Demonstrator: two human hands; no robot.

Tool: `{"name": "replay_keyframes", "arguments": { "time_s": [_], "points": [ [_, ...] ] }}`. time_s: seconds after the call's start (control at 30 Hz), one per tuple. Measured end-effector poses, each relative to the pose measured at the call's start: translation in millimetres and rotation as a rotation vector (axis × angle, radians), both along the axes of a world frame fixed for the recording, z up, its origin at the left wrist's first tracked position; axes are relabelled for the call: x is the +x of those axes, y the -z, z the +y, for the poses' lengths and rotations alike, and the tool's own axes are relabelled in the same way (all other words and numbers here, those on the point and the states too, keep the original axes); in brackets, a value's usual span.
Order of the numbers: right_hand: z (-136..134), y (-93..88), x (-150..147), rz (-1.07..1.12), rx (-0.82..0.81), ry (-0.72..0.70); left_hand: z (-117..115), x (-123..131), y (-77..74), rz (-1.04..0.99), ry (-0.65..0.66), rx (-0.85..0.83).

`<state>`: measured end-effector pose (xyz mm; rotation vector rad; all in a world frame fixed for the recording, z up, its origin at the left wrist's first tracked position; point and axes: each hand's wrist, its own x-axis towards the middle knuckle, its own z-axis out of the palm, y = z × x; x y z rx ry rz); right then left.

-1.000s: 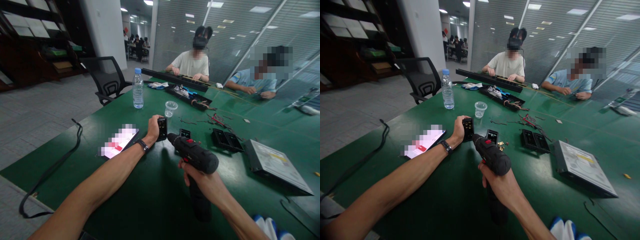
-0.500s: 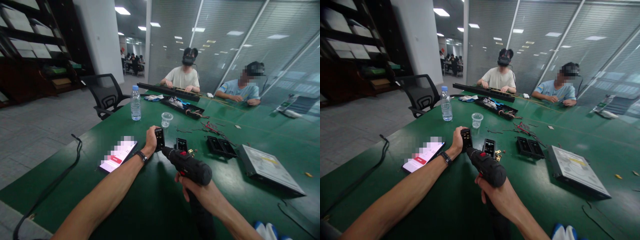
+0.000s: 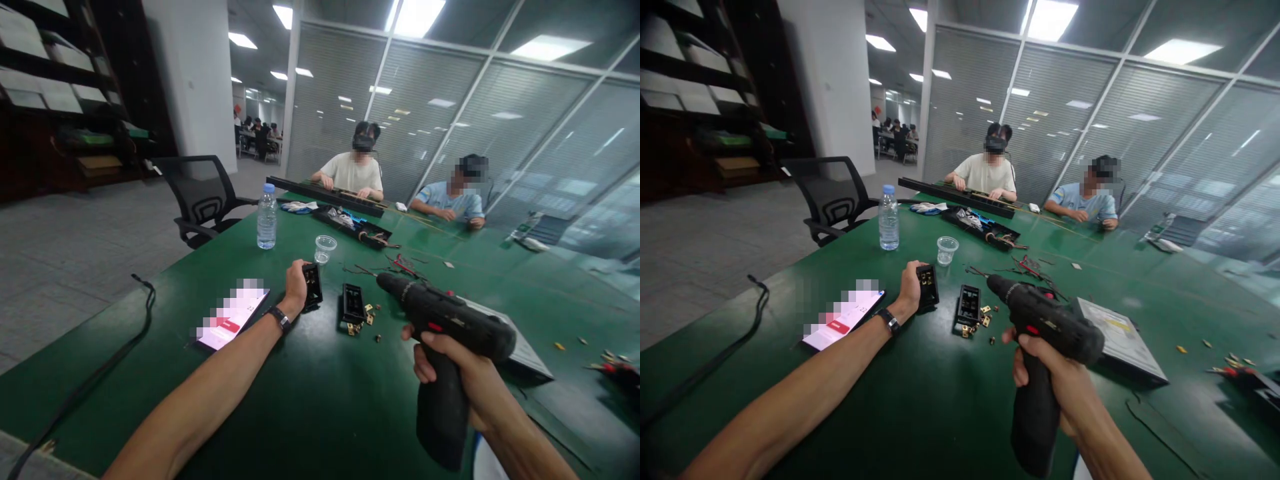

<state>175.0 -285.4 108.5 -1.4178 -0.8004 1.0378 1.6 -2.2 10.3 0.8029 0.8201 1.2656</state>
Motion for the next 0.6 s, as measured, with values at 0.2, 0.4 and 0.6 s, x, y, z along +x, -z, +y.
{"name": "replay_keyframes", "arguments": {
  "time_s": [0.2,0.4,0.6],
  "points": [
    [-15.5,45.8,23.1,0.22,0.06,0.145,-11.0,6.5,-11.7,0.031,-0.012,0.07],
    [-13.7,70.9,30.8,0.374,0.067,0.13,-16.7,10.4,-32.2,-0.034,0.01,-0.045],
    [-12.4,76.7,33.5,0.493,0.076,0.113,-24.1,34.8,-54.3,-0.001,0.096,0.045]
  ]
}}
